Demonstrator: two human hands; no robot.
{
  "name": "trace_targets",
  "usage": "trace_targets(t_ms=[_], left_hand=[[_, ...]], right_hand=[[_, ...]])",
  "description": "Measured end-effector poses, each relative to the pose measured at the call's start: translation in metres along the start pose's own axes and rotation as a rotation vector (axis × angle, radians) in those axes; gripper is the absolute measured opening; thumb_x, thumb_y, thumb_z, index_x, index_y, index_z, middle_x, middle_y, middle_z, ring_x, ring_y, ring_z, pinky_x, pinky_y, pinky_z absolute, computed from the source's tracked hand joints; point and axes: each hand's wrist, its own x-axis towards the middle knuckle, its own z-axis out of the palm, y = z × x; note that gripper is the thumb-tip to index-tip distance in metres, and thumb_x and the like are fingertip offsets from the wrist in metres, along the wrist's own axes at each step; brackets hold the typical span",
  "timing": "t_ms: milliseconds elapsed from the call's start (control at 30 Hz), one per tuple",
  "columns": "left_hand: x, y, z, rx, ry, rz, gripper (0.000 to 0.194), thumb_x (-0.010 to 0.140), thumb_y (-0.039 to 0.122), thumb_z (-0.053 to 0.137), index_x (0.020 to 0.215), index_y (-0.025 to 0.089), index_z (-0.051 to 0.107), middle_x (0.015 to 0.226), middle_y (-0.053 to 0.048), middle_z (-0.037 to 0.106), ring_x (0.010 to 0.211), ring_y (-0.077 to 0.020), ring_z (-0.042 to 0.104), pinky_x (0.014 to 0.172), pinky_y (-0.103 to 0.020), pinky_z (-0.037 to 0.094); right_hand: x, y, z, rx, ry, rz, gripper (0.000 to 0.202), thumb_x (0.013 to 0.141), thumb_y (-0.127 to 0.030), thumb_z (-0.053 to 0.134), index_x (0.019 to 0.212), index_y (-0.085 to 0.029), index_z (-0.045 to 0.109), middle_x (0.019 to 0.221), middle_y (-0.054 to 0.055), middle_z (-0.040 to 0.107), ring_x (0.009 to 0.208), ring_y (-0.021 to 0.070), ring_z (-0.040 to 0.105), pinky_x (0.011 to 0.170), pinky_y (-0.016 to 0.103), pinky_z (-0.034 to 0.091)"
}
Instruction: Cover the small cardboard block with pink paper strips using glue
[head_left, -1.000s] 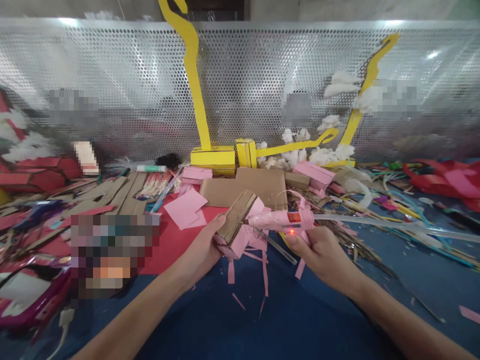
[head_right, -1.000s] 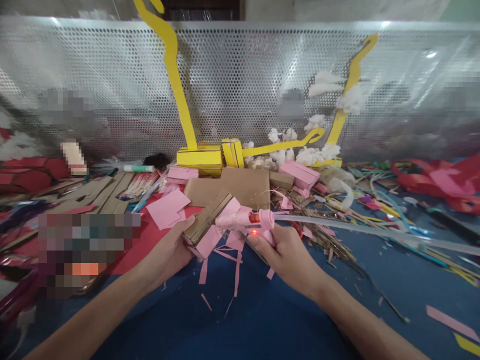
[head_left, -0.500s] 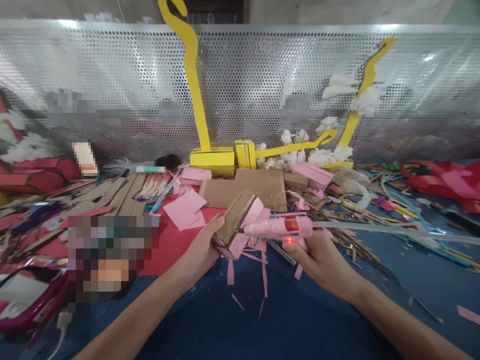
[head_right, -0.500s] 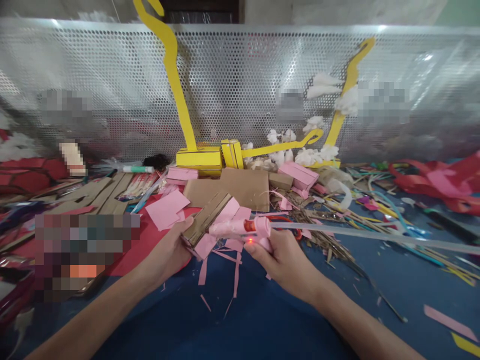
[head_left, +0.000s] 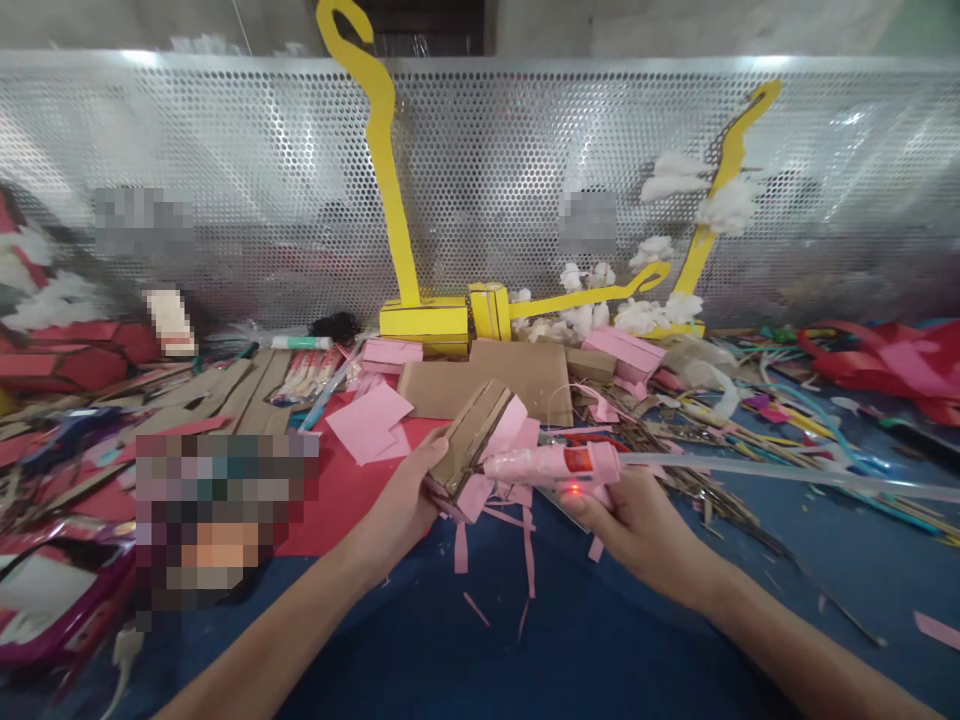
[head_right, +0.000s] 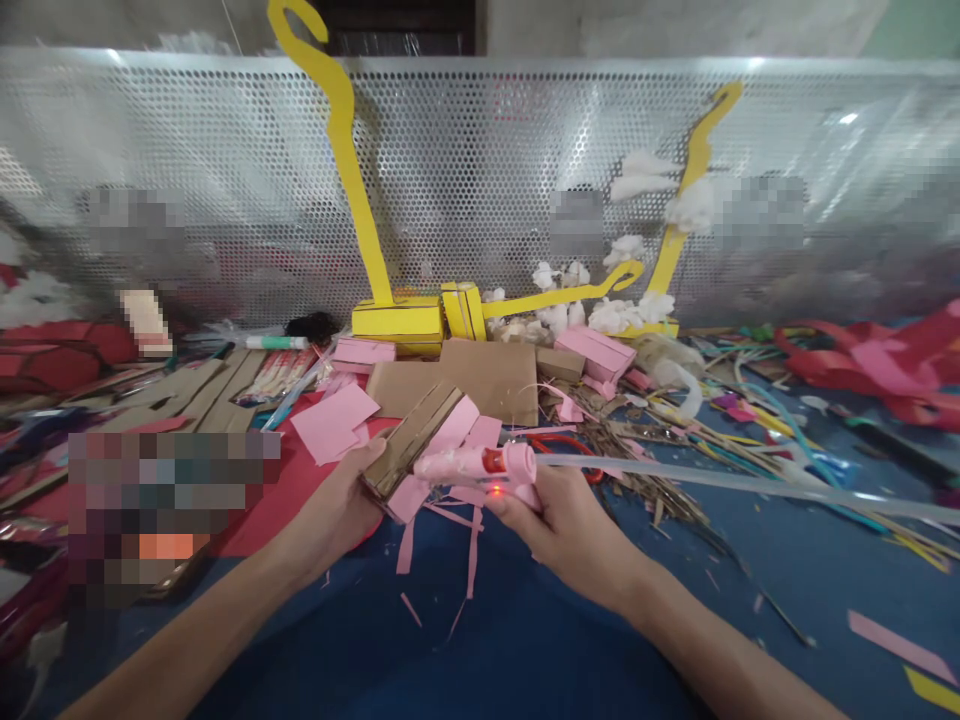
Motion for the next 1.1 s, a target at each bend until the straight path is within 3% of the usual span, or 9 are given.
trace_targets(t_ms=[200, 400, 667, 900, 1100], left_hand=[[-0.0056, 0.0046, 0.0037, 0.065, 0.01, 0.002, 0.056, 0.084, 0.04, 0.067, 0.132, 0.013, 0.061, 0.119, -0.014, 0.075, 0.113, -0.0329, 0.07, 0.08, -0.036, 0.063], [-0.0027, 0.001, 0.0024, 0.024, -0.013, 0.005, 0.06, 0.08, 0.042, 0.071, 0.132, 0.014, 0.06, 0.12, -0.013, 0.076, 0.114, -0.0319, 0.07, 0.088, -0.038, 0.061], [-0.0074, 0.0073, 0.0066, 0.005, 0.016, -0.011, 0.057, 0.079, 0.039, 0.071, 0.129, 0.014, 0.062, 0.119, -0.012, 0.076, 0.121, -0.0318, 0.067, 0.093, -0.036, 0.058], [-0.0062, 0.0043, 0.0034, -0.002, -0.008, 0.001, 0.053, 0.082, 0.038, 0.069, 0.129, 0.014, 0.063, 0.12, -0.013, 0.075, 0.121, -0.0324, 0.066, 0.096, -0.038, 0.055], [-0.0077, 0.0077, 0.0061, -0.011, -0.002, 0.004, 0.054, 0.082, 0.037, 0.069, 0.13, 0.013, 0.063, 0.119, -0.013, 0.075, 0.121, -0.034, 0.066, 0.098, -0.04, 0.053]], right_hand=[[0.0046, 0.0071, -0.0027, -0.086, 0.271, 0.103, 0.054, 0.097, -0.054, 0.049, 0.058, -0.025, 0.025, 0.052, -0.007, 0.024, 0.049, 0.009, 0.022, 0.044, 0.026, 0.018], [0.0002, 0.0022, -0.0026, -0.013, 0.075, 0.018, 0.055, 0.098, -0.052, 0.048, 0.058, -0.025, 0.021, 0.056, -0.007, 0.019, 0.051, 0.009, 0.018, 0.045, 0.027, 0.015], [0.0078, 0.0064, -0.0063, -0.141, 0.335, 0.136, 0.054, 0.094, -0.061, 0.046, 0.057, -0.026, 0.028, 0.05, -0.006, 0.029, 0.046, 0.0096, 0.028, 0.043, 0.026, 0.02], [0.0016, 0.0009, -0.0025, -0.061, 0.101, 0.032, 0.058, 0.097, -0.057, 0.045, 0.056, -0.025, 0.02, 0.053, -0.007, 0.018, 0.05, 0.0087, 0.017, 0.044, 0.027, 0.015], [0.0061, 0.0082, -0.0038, -0.135, 0.314, 0.148, 0.056, 0.095, -0.064, 0.044, 0.057, -0.026, 0.029, 0.049, -0.006, 0.029, 0.045, 0.0095, 0.027, 0.043, 0.026, 0.021]])
